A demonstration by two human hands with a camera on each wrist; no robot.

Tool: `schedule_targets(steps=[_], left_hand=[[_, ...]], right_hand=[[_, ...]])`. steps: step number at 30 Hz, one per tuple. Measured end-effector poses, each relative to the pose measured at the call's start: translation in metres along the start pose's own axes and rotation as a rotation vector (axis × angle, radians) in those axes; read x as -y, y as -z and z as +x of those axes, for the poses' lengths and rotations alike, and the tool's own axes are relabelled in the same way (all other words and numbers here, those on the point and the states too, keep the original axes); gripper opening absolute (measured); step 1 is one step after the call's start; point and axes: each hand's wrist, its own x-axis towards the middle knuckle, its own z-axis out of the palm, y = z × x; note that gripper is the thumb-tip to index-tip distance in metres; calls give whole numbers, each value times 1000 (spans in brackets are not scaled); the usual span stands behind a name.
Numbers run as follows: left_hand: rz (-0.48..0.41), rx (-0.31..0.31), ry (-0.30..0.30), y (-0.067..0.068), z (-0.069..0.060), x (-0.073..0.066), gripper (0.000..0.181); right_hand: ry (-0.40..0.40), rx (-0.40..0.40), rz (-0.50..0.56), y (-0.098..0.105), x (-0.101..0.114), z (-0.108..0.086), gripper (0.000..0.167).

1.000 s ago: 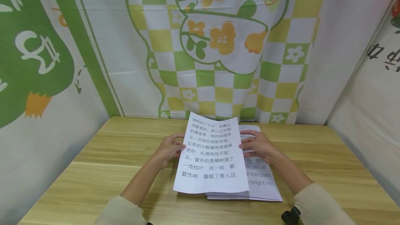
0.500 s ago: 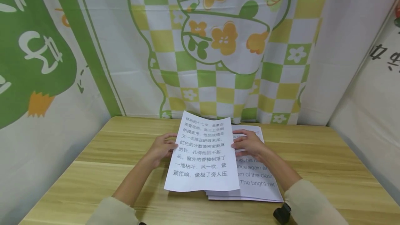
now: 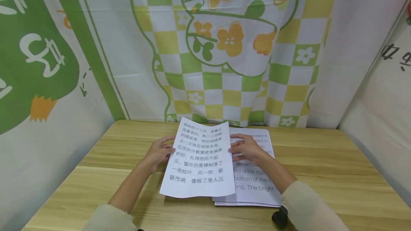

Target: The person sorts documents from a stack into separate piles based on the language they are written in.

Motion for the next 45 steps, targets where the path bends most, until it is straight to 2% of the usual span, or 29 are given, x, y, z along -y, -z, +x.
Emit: schedule_targets(steps=[8, 19, 25, 37, 45], left_hand=[[6, -11, -2, 9, 0, 2, 57], [16, -57, 12, 26, 1, 9, 57], [29, -84, 5, 35, 2, 12, 57], [42, -138, 52, 51, 1, 21, 55], [81, -167, 62, 55, 1, 23, 50]], right_hand=[[3, 15, 29, -9, 0, 6, 66], [-25, 21, 93, -28, -1, 15, 68], [-26, 49, 114, -38, 1, 19, 71], [-22, 136, 154, -52, 2, 19, 77], [-5, 180, 158, -55, 3, 18, 85]])
